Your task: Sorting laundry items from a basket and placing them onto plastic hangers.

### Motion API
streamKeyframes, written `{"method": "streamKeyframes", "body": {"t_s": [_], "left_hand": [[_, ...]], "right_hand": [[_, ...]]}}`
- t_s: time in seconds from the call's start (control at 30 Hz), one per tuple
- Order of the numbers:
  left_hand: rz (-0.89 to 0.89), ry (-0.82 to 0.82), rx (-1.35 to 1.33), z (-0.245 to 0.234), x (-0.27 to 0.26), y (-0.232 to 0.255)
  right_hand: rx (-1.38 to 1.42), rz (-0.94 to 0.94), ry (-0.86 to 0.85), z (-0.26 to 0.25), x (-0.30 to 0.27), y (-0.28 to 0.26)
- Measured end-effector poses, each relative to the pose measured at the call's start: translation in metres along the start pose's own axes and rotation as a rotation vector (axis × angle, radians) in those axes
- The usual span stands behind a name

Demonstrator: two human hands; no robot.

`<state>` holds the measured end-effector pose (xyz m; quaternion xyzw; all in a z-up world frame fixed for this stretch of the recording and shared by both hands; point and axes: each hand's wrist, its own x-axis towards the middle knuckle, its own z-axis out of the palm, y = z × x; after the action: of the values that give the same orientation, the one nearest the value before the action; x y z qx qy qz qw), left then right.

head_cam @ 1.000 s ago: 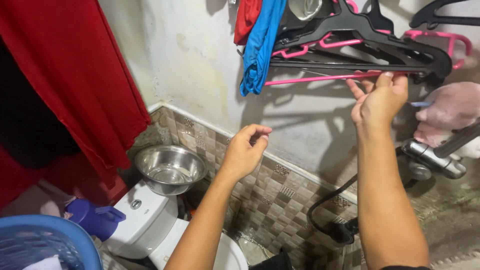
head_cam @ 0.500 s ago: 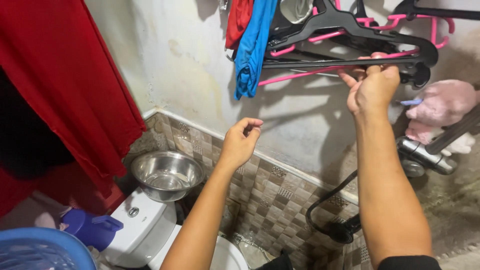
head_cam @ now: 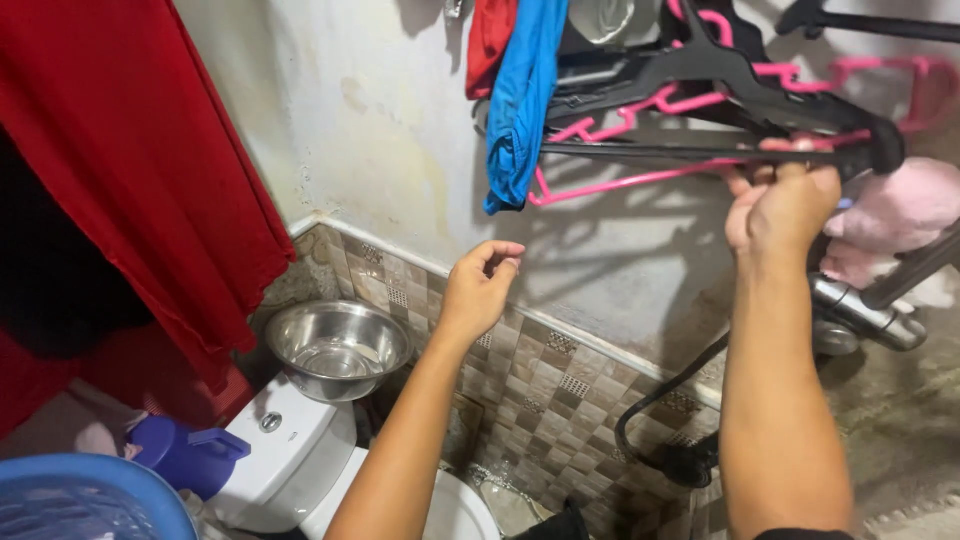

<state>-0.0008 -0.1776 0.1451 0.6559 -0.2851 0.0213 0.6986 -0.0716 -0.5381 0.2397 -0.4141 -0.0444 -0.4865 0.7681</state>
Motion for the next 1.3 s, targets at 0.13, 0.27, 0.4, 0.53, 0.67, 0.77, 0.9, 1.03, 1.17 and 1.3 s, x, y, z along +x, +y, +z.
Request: {"method": "streamKeyframes", "body": {"t_s": [0.13, 0.27, 0.4, 0.53, 0.67, 0.77, 0.9, 1.03, 1.17, 1.3], "left_hand": [[0.017, -0.010, -0.007, 0.011, 0.013, 0.001], [0.079, -0.083, -0.111, 0.032, 0.054, -0.020], [-0.134, -0.072, -0.594, 0.037, 0.093, -0.022], [-0.223, -0.002, -0.732, 0.024, 0.103, 0.018], [-0.182, 0.046, -0.752, 0.022, 0.124, -0.001], [-0.085, 0.110, -0.693, 0.018, 0.132, -0.010], [0.001, 0.242, -0.692, 0.010, 0.123, 0.021], [-0.022, 0.272, -0.681, 0.005, 0.116, 0.017], [0.002, 0.235, -0.731, 0.008, 0.125, 0.015], [0.039, 0.192, -0.779, 0.013, 0.127, 0.018]], "right_hand": [[0.047, 0.007, -0.031, -0.014, 0.008, 0.002], [-0.025, -0.001, 0.021, 0.000, 0.002, -0.006], [0.028, 0.008, 0.002, -0.005, -0.010, 0.010], [0.076, 0.037, 0.050, 0.009, -0.022, 0.016], [0.078, 0.017, 0.027, 0.022, -0.029, 0.023], [0.048, -0.009, -0.042, 0.029, -0.021, 0.031], [-0.007, 0.019, -0.022, 0.044, -0.005, 0.037], [0.046, 0.070, -0.066, 0.044, -0.005, 0.043], [0.121, 0.060, -0.138, 0.048, 0.009, 0.040], [0.127, 0.019, -0.095, 0.058, 0.014, 0.034]]}}
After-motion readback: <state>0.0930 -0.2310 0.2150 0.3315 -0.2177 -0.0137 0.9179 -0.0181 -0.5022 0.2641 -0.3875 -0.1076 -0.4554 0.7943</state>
